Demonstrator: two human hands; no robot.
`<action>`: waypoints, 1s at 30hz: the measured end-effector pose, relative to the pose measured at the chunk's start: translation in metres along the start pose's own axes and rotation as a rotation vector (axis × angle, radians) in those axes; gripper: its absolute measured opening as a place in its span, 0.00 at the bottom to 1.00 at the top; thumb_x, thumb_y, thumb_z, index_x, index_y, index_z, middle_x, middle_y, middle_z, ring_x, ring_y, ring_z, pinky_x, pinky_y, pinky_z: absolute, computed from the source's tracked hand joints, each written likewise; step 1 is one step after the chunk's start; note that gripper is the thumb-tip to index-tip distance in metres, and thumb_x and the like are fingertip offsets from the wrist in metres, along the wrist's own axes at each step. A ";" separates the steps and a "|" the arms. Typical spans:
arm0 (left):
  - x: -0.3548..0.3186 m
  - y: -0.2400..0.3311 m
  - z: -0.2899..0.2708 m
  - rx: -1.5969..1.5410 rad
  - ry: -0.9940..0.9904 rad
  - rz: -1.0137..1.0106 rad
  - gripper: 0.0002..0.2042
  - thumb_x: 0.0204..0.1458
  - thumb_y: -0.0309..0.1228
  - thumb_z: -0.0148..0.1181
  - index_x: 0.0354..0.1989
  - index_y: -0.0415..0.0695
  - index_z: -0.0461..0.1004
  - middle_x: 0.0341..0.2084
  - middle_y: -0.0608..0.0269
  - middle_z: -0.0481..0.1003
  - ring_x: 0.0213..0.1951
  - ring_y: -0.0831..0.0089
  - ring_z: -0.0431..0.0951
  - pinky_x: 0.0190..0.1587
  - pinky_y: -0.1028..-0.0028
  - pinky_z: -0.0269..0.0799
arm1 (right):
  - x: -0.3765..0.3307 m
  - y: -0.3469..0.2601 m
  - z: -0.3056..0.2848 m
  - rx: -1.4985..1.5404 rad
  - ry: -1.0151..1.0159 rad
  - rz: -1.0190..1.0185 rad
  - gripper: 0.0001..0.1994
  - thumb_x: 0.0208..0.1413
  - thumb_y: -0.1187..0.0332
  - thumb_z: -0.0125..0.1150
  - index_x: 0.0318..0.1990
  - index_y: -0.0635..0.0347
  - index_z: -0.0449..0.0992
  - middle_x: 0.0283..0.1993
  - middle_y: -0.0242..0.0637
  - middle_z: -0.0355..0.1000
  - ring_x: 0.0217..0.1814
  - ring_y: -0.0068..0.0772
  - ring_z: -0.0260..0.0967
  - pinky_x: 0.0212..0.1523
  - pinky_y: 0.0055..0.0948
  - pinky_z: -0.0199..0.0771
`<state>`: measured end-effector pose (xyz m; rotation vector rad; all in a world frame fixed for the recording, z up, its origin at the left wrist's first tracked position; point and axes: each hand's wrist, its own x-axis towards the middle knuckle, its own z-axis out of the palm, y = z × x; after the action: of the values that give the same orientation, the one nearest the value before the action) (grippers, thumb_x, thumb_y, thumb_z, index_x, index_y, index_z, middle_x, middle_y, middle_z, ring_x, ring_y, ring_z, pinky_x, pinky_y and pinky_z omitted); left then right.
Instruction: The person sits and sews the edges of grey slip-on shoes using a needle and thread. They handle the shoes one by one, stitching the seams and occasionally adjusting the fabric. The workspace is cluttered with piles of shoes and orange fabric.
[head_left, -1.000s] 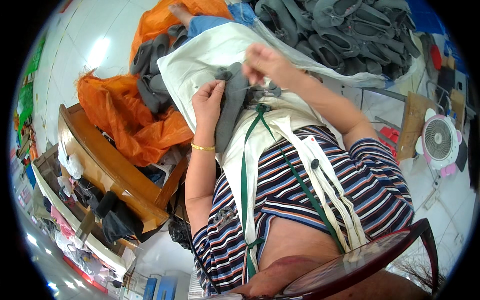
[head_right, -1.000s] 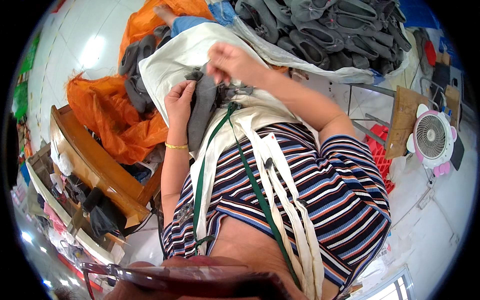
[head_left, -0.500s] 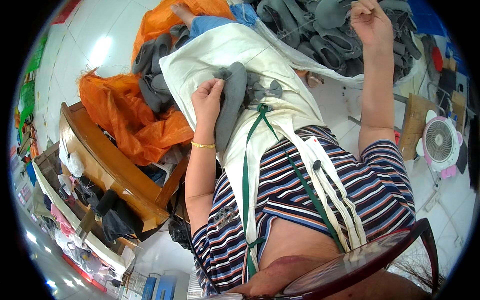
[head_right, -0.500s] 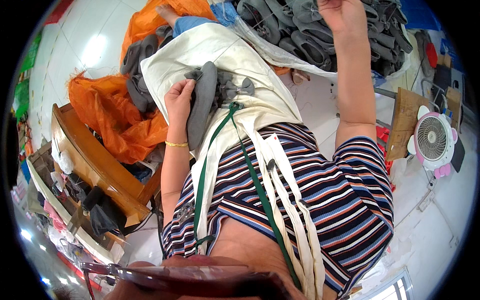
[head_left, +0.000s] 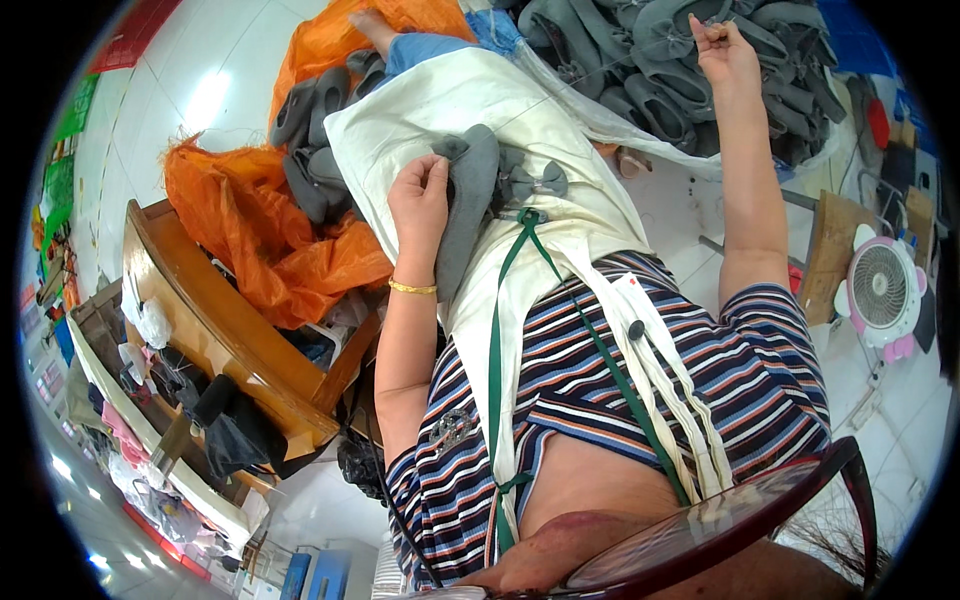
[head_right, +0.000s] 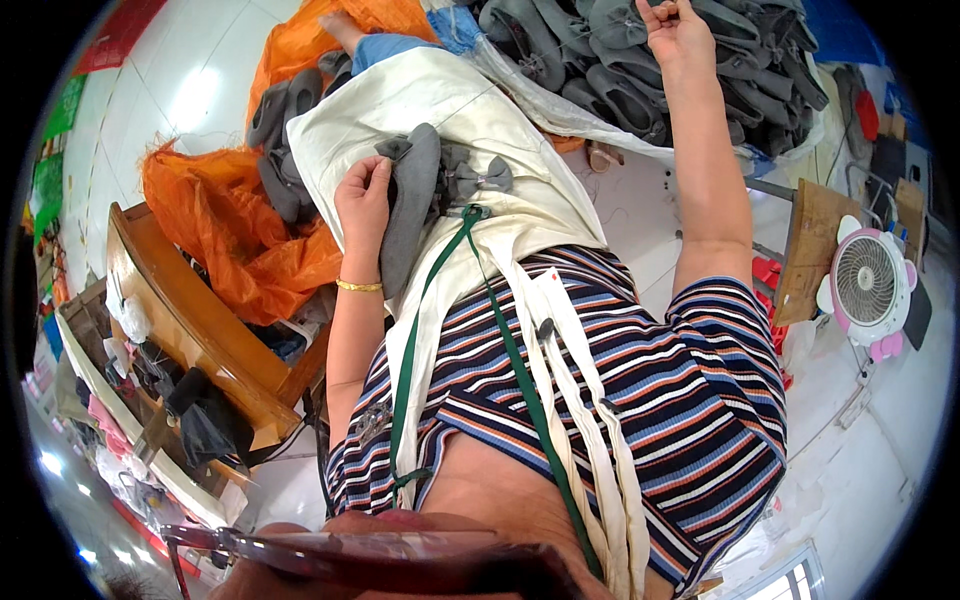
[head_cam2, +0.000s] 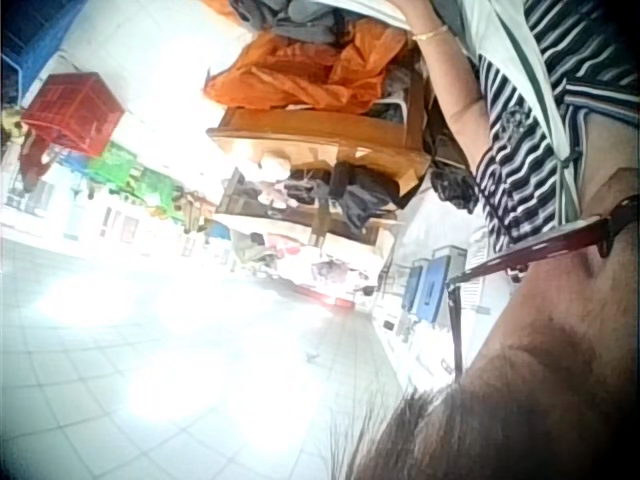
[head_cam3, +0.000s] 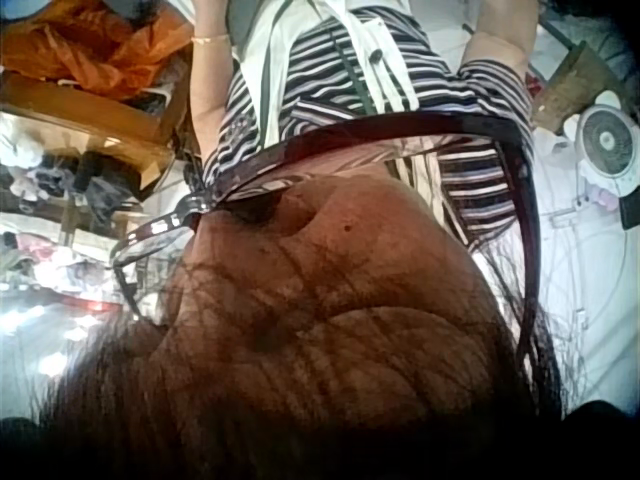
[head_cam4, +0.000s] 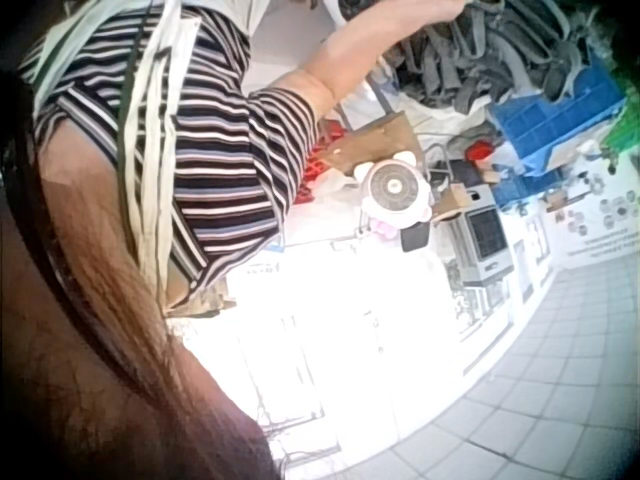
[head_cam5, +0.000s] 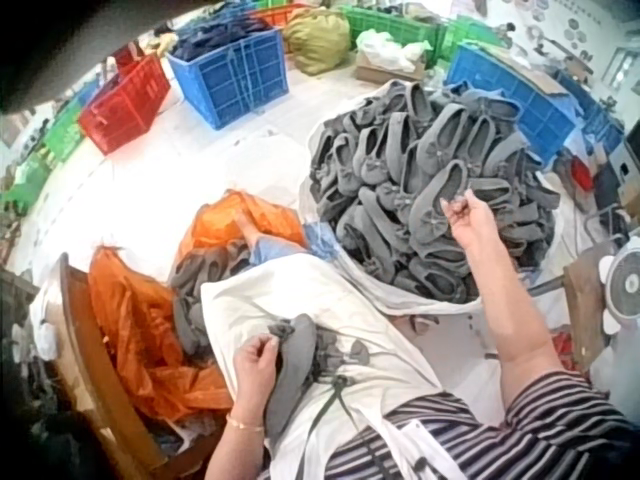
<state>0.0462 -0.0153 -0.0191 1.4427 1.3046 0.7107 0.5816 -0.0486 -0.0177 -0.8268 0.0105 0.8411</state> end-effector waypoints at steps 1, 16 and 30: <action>0.000 -0.002 0.000 0.010 -0.001 0.004 0.07 0.58 0.29 0.61 0.38 0.36 0.79 0.27 0.73 0.76 0.30 0.85 0.70 0.36 0.84 0.67 | 0.001 0.002 -0.002 -0.011 0.009 -0.006 0.12 0.66 0.73 0.47 0.27 0.65 0.63 0.26 0.38 0.61 0.26 0.31 0.60 0.62 0.56 0.71; 0.001 -0.005 0.001 0.039 -0.005 0.047 0.09 0.56 0.30 0.62 0.36 0.35 0.79 0.22 0.66 0.76 0.25 0.80 0.71 0.31 0.78 0.68 | -0.002 0.015 -0.017 -0.053 0.115 -0.025 0.12 0.68 0.73 0.45 0.30 0.66 0.63 0.25 0.37 0.59 0.26 0.31 0.59 0.61 0.57 0.72; -0.005 0.021 -0.009 0.555 0.094 0.545 0.04 0.49 0.31 0.66 0.30 0.46 0.81 0.21 0.61 0.73 0.24 0.63 0.75 0.28 0.68 0.71 | -0.041 0.012 0.050 -0.102 0.114 -0.025 0.12 0.67 0.71 0.48 0.29 0.63 0.64 0.26 0.34 0.61 0.26 0.28 0.60 0.57 0.51 0.76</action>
<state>0.0445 -0.0147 0.0045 2.2912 1.2391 0.8055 0.5302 -0.0385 0.0221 -0.9682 0.0581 0.7755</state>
